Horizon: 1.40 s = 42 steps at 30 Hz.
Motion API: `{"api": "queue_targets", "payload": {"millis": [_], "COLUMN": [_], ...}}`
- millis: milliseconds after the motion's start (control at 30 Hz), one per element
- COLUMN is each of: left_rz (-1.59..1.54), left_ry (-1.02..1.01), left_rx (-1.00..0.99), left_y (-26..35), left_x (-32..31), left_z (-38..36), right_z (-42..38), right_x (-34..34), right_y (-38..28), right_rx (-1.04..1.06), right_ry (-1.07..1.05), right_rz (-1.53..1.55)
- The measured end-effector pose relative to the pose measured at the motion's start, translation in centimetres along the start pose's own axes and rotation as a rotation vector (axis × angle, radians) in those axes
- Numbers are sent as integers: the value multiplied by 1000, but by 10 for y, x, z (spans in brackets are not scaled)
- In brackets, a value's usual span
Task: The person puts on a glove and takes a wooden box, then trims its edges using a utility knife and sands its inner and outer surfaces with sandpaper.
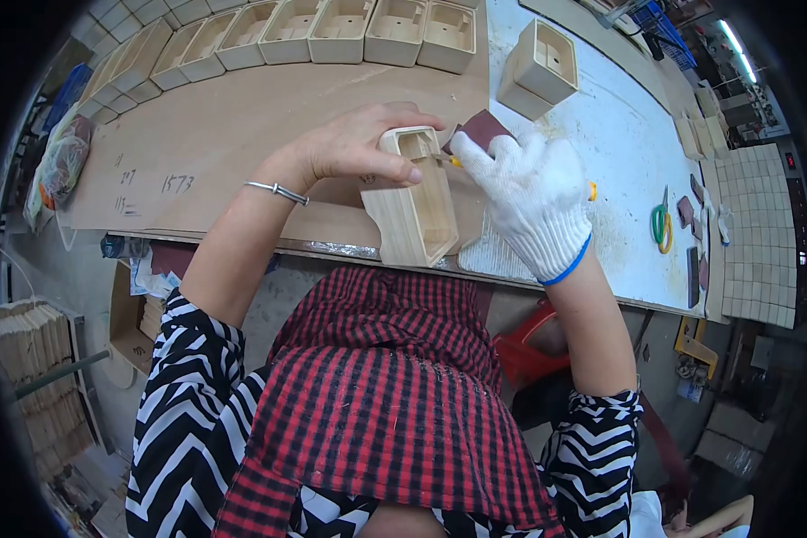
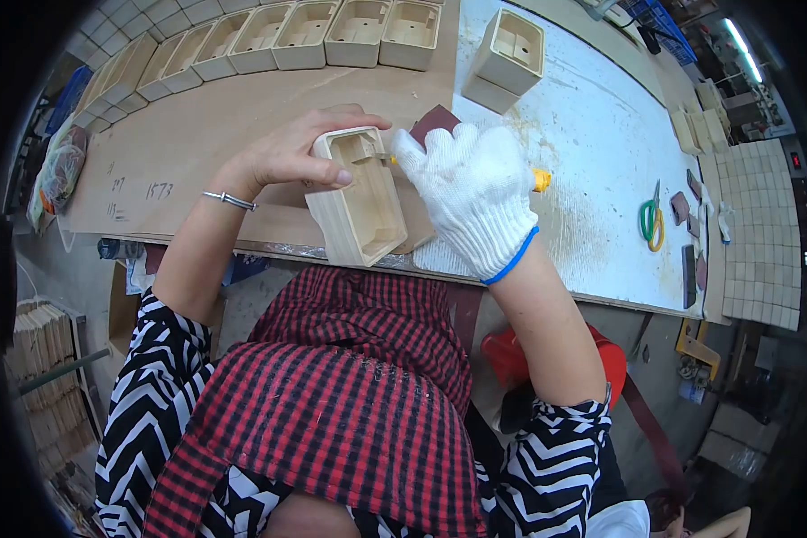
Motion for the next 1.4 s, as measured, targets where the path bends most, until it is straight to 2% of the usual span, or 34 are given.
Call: {"api": "queue_targets", "payload": {"millis": [100,267,367,400,500,633,767,900,1067,1200,1300,1400], "left_rz": [32,70,65,62,51,15,4,-36,-70,-94,-154,-273], "left_ry": [8,9,10,15,0,-8,-9,-4,-5,-27,-26,-29], "left_rx": [1,3,2,7,13,16,11,-2,22,10,21,34], "left_y": [3,7,8,7,10,11,9,4,1,3,1,-5], "left_x": [0,0,-2,-4,-7,-7,-6,-9,-6,-11,-11,-19], "left_z": [0,1,-1,-3,-5,-8,-8,-5,-9,-6,-12,-16], "right_z": [4,14,20,19,6,-2,-8,-14,-13,-8,-16,-20], "right_x": [-3,11,25,24,0,-22,-34,-42,-27,-34,-48,-58], "right_y": [-3,-7,29,29,27,29,47,43,44,45,32,36], "right_rx": [27,23,-135,-130,-146,-233,-331,-385,-333,-328,-335,-386], "right_ry": [-93,-128,-47,-46,-174,-301,-283,-277,-204,-243,-263,-323], "right_rz": [-47,-194,-38,-35,260,472,633,622,740,559,999,852]}}
Point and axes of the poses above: each hand's wrist, its own z-axis towards the middle knuckle, its own x-axis out of the back of the hand, y = z × x, the point moved 10 cm from there along z, towards the middle knuckle, and after that the axes turned 2 degrees about -z, right-handed, at the moved point
